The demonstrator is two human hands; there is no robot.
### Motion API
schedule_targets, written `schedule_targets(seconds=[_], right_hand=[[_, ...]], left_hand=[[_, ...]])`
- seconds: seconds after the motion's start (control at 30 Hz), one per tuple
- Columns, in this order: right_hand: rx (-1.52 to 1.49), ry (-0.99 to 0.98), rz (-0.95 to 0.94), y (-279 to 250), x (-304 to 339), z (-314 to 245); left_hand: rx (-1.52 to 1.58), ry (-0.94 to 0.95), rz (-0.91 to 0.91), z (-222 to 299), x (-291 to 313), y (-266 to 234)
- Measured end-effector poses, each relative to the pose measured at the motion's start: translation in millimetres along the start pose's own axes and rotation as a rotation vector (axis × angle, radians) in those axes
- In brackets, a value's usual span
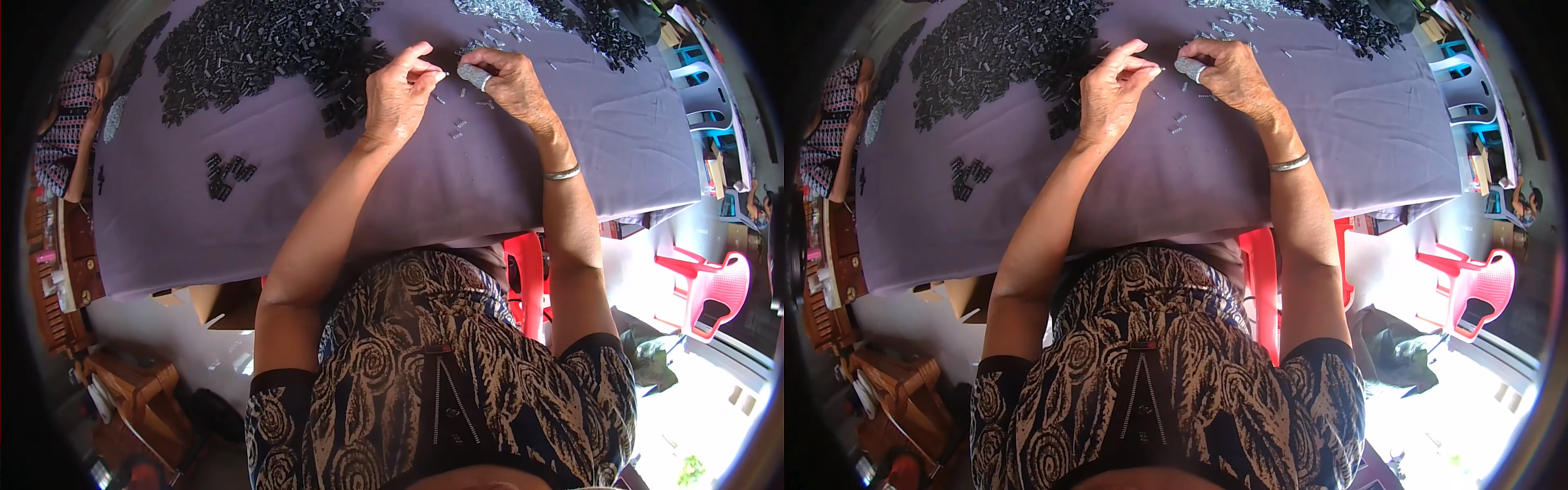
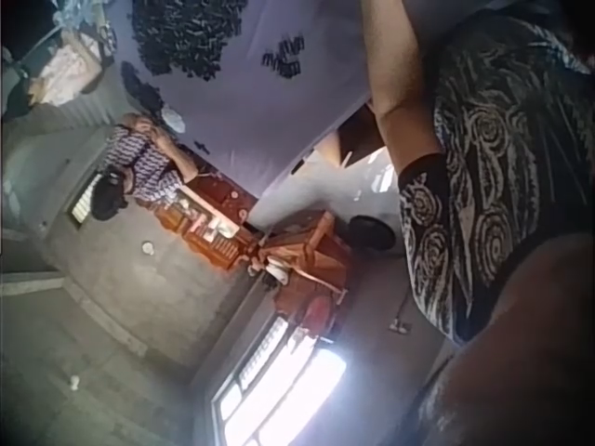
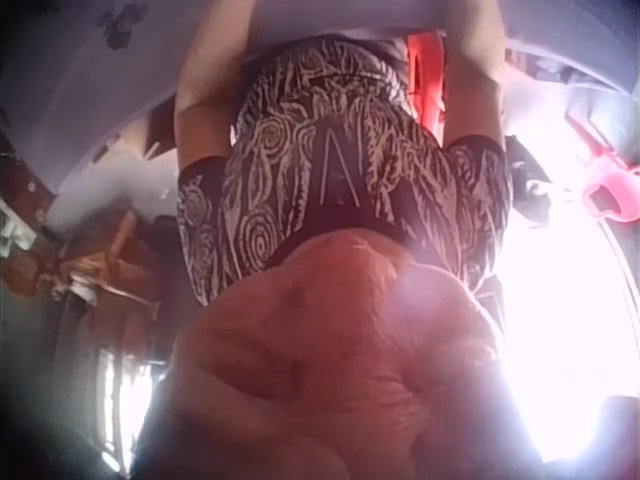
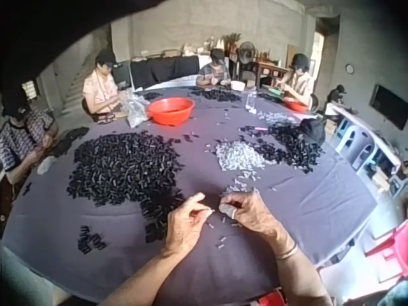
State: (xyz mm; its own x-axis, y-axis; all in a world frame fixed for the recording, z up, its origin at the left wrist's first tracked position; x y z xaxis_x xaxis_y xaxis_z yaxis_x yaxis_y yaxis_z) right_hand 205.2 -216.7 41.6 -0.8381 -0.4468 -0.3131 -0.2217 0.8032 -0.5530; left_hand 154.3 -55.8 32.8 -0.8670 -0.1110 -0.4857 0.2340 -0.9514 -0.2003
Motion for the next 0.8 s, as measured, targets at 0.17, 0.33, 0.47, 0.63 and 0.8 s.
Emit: schedule_targets(seconds=[0.17,0.33,0.47,0.63,0.8], right_hand=[[-0.04,-0.085,0.052,-10.2,-3.7,-0.3],[-0.162,-0.026,0.129,-30.1,-1.9,-0.4],[-0.334,0.036,0.255,-58.3,2.6,16.2],[-0.395,0.102,0.296,-66.1,6.7,23.0],[-0.468,0.155,0.194,-55.7,4.4,31.1]], left_hand=[[0.032,-0.046,0.044,-3.5,-0.9,-2.6],[0.075,-0.049,0.057,-1.6,0.3,-6.5],[0.031,-0.056,0.068,1.3,1.4,-10.5],[0.01,-0.021,0.081,1.8,0.0,-13.4],[0.0,-0.03,0.091,2.8,-0.4,-18.0]])
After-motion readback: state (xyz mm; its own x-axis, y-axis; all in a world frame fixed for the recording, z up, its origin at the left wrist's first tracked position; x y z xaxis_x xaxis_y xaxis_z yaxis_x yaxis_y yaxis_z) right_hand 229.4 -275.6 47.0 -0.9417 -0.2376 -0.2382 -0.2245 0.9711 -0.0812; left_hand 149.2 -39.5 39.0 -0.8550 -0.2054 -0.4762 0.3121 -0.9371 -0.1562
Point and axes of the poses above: each hand's wrist, its own x-axis away from the middle knuckle, its own y-axis out of the palm, z = x × y, the point moved 7 cm from there along -x, towards the middle knuckle, and after that the axes turned 1 degree about -y, right-handed, at the moved point
